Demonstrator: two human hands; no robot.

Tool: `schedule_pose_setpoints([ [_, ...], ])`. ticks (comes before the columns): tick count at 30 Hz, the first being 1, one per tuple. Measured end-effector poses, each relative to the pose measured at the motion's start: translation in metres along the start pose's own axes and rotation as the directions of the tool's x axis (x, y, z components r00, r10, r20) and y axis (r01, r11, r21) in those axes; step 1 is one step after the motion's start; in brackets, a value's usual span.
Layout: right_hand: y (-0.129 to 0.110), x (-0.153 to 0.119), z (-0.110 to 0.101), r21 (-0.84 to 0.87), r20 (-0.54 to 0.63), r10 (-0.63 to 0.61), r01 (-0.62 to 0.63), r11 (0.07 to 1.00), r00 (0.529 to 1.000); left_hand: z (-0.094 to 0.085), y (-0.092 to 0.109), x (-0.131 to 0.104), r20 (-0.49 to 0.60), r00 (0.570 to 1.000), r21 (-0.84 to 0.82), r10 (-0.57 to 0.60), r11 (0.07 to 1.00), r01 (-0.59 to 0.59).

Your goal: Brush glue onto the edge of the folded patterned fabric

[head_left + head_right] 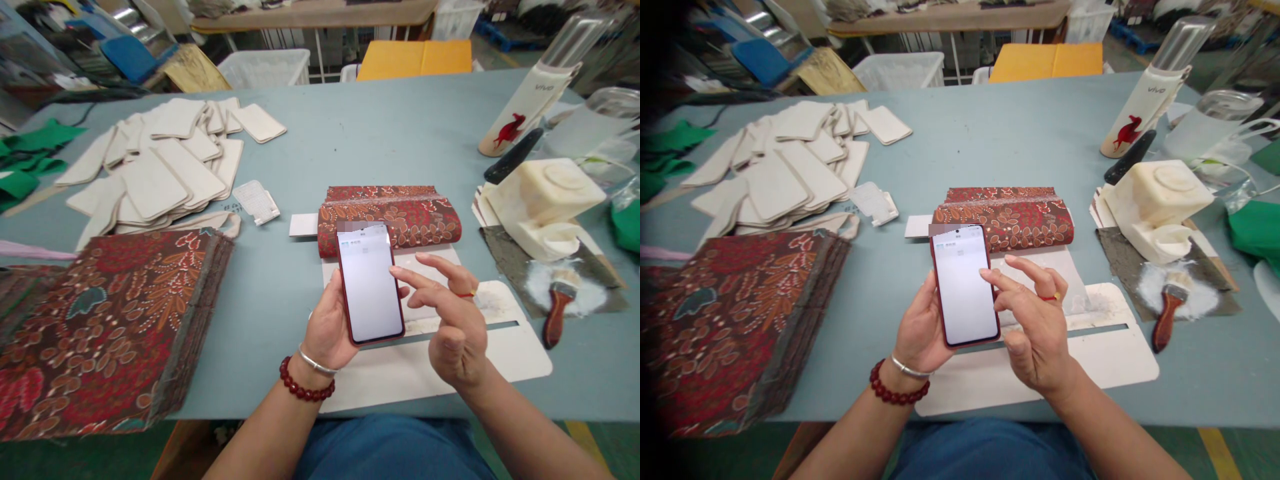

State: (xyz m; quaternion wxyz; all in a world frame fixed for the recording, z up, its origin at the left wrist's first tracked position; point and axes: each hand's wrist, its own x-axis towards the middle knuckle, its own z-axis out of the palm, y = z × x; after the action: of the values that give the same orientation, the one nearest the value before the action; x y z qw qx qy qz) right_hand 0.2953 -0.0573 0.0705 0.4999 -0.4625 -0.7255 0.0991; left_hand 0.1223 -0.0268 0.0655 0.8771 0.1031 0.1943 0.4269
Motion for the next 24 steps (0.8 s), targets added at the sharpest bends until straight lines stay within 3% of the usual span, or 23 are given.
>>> schedule_pose_setpoints([
  [24,-0.0058,-0.0080,0.0051,0.014,0.089,-0.024,0.023,1.000,0.996,0.0031,-0.0008,-0.0002,0.024,1.000,0.027,0.020,0.999,-0.020],
])
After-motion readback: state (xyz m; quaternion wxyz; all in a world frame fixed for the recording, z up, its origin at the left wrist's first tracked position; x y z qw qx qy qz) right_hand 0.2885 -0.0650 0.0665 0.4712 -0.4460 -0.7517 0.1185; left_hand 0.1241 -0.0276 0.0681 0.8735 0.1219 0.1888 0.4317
